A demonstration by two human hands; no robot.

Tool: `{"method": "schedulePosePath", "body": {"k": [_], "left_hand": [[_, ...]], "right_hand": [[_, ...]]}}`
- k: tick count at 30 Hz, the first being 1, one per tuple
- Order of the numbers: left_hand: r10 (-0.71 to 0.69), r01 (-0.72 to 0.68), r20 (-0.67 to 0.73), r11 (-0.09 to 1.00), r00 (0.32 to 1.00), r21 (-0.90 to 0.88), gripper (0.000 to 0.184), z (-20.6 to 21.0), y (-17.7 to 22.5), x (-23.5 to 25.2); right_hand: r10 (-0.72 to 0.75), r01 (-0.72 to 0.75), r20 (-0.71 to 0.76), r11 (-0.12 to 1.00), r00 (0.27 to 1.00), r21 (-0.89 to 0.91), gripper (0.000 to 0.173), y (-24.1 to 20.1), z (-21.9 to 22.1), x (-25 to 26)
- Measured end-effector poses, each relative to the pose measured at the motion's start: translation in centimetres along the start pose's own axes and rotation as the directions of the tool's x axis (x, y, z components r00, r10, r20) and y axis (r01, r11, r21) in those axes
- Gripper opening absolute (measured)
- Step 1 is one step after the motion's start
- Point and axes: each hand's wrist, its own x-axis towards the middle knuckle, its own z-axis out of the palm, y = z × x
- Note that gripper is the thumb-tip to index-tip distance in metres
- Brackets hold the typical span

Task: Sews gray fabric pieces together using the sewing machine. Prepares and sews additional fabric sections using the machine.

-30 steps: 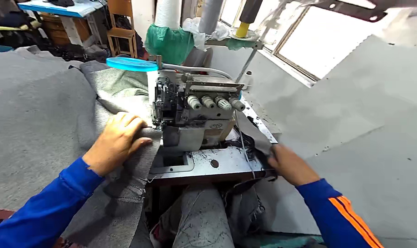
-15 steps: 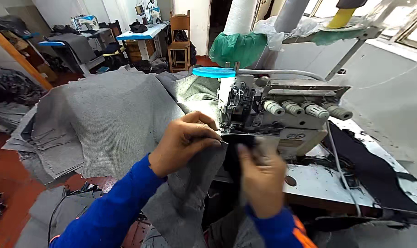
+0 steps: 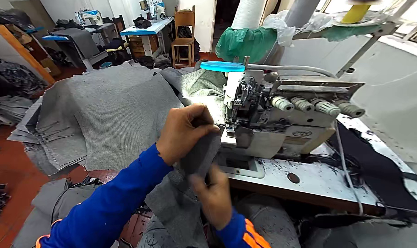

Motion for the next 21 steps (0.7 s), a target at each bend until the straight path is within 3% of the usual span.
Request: {"method": "schedulePosePath", "body": {"k": [2,4,6,9,12,17,19,21], "left_hand": [[0.008,-0.010,0.013,0.986,1.000,0.168,0.017,1.8,-2.3,-0.1],[0.052,-0.043,-0.016,0.938,0.999,0.344,0.016,3.7,-4.4,-1.2],[0.183,-0.147,-0.009,0.820,0.983,0.554,0.007,4.4,-4.1,-2.2],[0.199,-0.211,0.100,0.682,0.975,0.700,0.021,5.8,-1.9,-4.5],[0.136,-0.205,0.153,0.662,0.979,0.721,0.028,7.0,-1.0,-4.9],[-0.031,-0.102,0.245,0.853,0.969,0.511,0.017,5.3,-0.3,-1.2],[-0.068,-0.089,0.293,0.868,0.954,0.489,0.014,4.4,0.9,-0.7],[0.015,-0.191,0.337,0.846,0.942,0.498,0.018,4.4,1.9,-2.1]], "right_hand": [[0.104,-0.101,0.055,0.994,0.993,-0.050,0.021,1.5,0.9,-2.3],[0.201,-0.200,0.044,0.979,0.979,-0.034,0.016,2.4,0.6,-3.4],[0.229,-0.229,0.061,0.973,0.972,0.006,0.016,2.4,-0.9,-3.8],[0.303,-0.304,0.067,0.953,0.950,0.006,0.013,1.6,-2.7,-5.1],[0.283,-0.288,0.054,0.952,0.957,0.107,0.013,1.1,-3.6,-4.6],[0.299,-0.311,0.091,0.871,0.950,0.381,0.019,0.0,-5.4,-2.1],[0.283,-0.305,0.116,0.878,0.952,0.368,0.021,0.1,-6.5,-1.3],[0.219,-0.257,0.152,0.916,0.964,0.309,0.025,0.7,-7.2,-0.7]]}}
